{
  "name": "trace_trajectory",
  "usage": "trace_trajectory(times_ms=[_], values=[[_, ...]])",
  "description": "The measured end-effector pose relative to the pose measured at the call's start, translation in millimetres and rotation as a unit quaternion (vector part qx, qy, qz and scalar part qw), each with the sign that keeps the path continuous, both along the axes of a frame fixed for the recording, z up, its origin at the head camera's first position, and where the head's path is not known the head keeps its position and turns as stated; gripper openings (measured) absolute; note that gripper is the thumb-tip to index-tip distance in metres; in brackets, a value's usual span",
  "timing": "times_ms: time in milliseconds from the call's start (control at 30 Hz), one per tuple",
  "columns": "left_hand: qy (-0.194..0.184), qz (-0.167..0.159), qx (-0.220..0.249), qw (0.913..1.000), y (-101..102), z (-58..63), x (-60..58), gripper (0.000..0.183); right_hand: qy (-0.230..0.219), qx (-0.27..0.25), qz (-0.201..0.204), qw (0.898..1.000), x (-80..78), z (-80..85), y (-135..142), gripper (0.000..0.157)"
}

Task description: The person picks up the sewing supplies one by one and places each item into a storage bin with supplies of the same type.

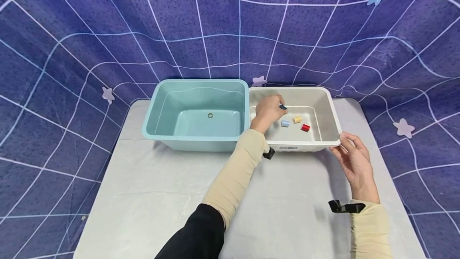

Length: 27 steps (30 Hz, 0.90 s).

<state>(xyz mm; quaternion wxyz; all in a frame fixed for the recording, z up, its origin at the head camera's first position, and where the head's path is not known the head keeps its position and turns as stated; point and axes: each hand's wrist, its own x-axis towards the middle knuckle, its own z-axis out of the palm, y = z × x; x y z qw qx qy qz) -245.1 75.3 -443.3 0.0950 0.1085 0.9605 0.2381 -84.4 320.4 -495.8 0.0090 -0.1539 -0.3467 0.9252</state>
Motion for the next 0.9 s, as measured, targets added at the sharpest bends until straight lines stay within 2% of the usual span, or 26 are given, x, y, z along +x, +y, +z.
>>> trace_trajectory(times_ms=[200, 367, 433, 567, 600, 667, 767, 900], values=[[-0.030, -0.011, 0.002, 0.9995, 5, -1.3, -8.1, 0.029, -0.004, -0.002, 0.001, 1.000, -1.1, -1.0, 0, 0.015], [-0.048, -0.015, 0.000, 0.9988, 4, 3.4, -16.3, 0.014, 0.001, -0.002, 0.001, 1.000, -0.8, -1.5, 0, 0.016], [-0.062, -0.013, -0.018, 0.9978, 8, -2.9, -28.5, 0.013, 0.002, 0.000, 0.001, 1.000, -0.7, -1.6, 1, 0.016], [-0.084, 0.001, -0.058, 0.9948, 13, -1.4, -37.6, 0.019, 0.002, 0.002, 0.003, 1.000, -1.1, -1.8, 2, 0.016], [-0.093, 0.008, -0.068, 0.9934, 15, -0.9, -38.6, 0.022, 0.002, 0.005, 0.003, 1.000, -0.9, -1.8, 2, 0.016], [-0.099, 0.018, -0.077, 0.9919, 14, 6.6, -32.8, 0.030, 0.004, 0.010, 0.004, 1.000, -0.9, -1.6, 1, 0.015], [-0.104, 0.030, -0.103, 0.9888, 18, 5.3, -33.8, 0.033, 0.007, 0.016, 0.005, 1.000, -1.1, -1.5, 1, 0.015], [-0.098, 0.031, -0.142, 0.9845, 26, -2.5, -37.7, 0.035, 0.007, 0.021, 0.004, 1.000, -1.4, -1.1, 2, 0.015]])
